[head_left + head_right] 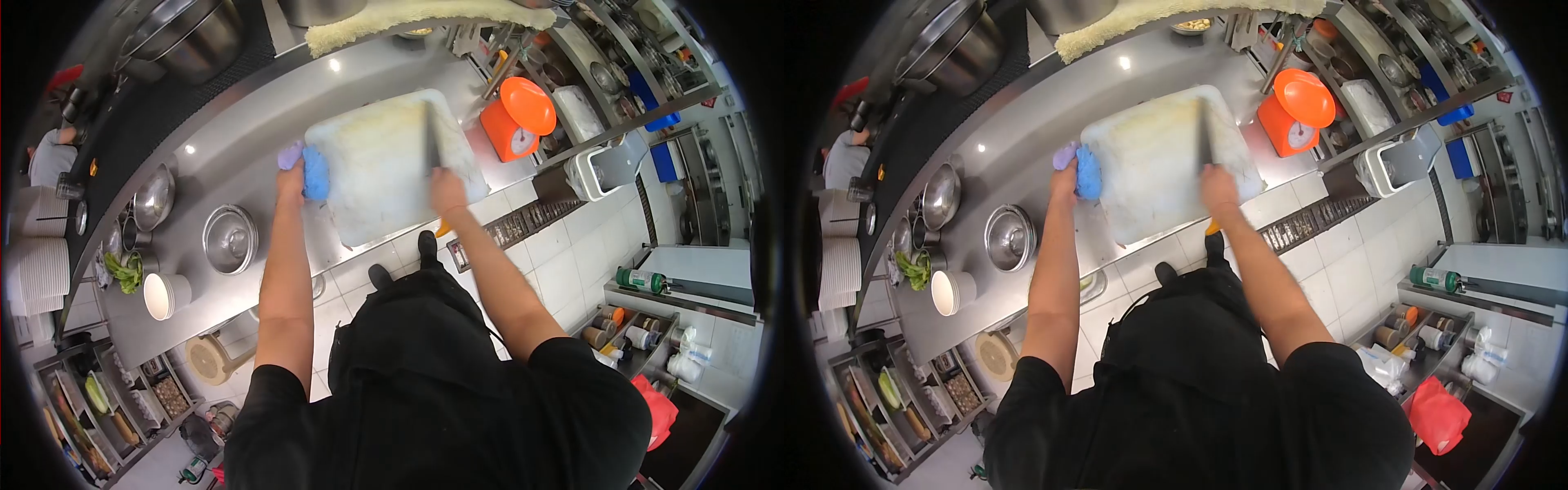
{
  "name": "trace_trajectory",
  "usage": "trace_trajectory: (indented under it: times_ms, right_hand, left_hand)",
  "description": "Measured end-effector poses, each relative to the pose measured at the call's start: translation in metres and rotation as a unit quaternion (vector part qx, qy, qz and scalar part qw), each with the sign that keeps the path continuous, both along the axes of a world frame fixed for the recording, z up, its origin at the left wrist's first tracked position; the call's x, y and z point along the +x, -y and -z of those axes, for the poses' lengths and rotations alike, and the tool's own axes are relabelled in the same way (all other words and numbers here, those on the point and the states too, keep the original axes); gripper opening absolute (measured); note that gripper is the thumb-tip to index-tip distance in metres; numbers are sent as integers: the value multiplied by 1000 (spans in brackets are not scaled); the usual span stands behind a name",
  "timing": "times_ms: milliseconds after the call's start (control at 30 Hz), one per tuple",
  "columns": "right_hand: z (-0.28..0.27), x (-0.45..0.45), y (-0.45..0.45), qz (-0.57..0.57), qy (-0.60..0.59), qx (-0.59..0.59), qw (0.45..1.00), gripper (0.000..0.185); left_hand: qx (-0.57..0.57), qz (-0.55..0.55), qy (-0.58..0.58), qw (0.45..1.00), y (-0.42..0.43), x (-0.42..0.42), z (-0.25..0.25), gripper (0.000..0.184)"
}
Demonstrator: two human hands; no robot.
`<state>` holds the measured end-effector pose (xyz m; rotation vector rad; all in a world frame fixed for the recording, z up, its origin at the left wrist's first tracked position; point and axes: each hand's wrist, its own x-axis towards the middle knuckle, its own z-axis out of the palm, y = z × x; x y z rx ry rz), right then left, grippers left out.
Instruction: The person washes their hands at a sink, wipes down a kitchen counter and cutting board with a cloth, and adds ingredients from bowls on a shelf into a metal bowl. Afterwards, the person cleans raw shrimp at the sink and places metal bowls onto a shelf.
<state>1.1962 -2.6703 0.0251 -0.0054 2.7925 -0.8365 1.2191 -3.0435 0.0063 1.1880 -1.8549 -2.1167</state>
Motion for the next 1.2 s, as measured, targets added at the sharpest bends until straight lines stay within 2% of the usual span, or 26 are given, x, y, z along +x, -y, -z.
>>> trace_trajectory:
  times_ms: [33, 100, 167, 267, 333, 367, 433, 500, 567, 633, 733, 800, 833, 867, 900, 933, 967, 1033, 1100, 1167, 1200]
  right_hand:
    - [3, 13, 28, -81, 11, -11, 997, 44]
    - [3, 45, 96, -169, 36, -18, 985, 43]
    - [-29, 74, 138, -209, 84, -42, 973, 45]
    - [-38, 65, 103, -196, 51, -46, 978, 45]
    - [-33, 46, 44, -98, 19, -19, 995, 48]
    - [-12, 29, 9, -67, -4, -47, 997, 49]
    - [-15, 18, -32, 65, 17, 11, 998, 46]
    - [2, 27, -21, 104, 74, -46, 991, 46]
    - [8, 65, 29, -41, 1, -47, 998, 40]
    - [8, 94, 91, -187, 48, -38, 980, 35]
    - [-22, 109, 109, -205, 66, -53, 975, 32]
    - [-38, 95, 59, -225, -28, -42, 973, 35]
    - [-2, 76, 38, -160, -24, -19, 987, 37]
    - [-12, 63, 9, -87, -15, -20, 996, 40]
    - [3, 41, -17, -16, -9, -22, 1000, 42]
    - [-25, 33, -29, 73, 22, 32, 997, 44]
    - [-18, 29, -37, 87, 28, 22, 996, 43]
    - [-19, 47, -5, -18, 50, 49, 997, 40]
    - [-8, 96, 51, -124, 28, -5, 992, 37]
    - [-9, 129, 101, -187, 77, -38, 979, 37]
    - [-19, 127, 96, -183, 62, -52, 980, 37]
  left_hand:
    - [1, -1, 9, 1000, -4, 3, -8, 47]
    - [26, -12, 12, 1000, 5, 3, 6, 50]
    - [32, -20, 25, 999, 16, -2, 13, 52]
    - [24, -8, 39, 999, 27, -1, 25, 52]
    - [26, 24, 7, 999, 30, 0, 41, 52]
    - [10, 43, 12, 999, 23, 4, 34, 49]
    - [-24, 82, 22, 996, 8, 12, 7, 44]
    - [-5, 66, 43, 997, 5, 14, 5, 49]
    - [1, 45, 44, 998, 2, 17, 3, 51]
    - [-5, 22, 23, 999, -7, 21, -1, 50]
    - [-41, 16, 55, 998, -3, 35, -6, 48]
    - [-28, 24, 14, 999, 6, 41, 16, 49]
    - [-18, 24, -7, 1000, 8, 44, 26, 49]
    - [-21, 42, 0, 999, 5, 46, 26, 49]
    - [-24, 61, 7, 998, 0, 42, 21, 49]
    - [-29, 82, 12, 996, -4, 41, 16, 49]
    - [-31, 78, 22, 996, -5, 43, 12, 49]
    - [-36, 72, 35, 996, -9, 38, 6, 48]
    - [-15, 73, 49, 996, -13, 44, 0, 45]
    - [-9, 70, 24, 997, -16, 46, -6, 44]
    - [-9, 65, -7, 998, -18, 54, -6, 45]
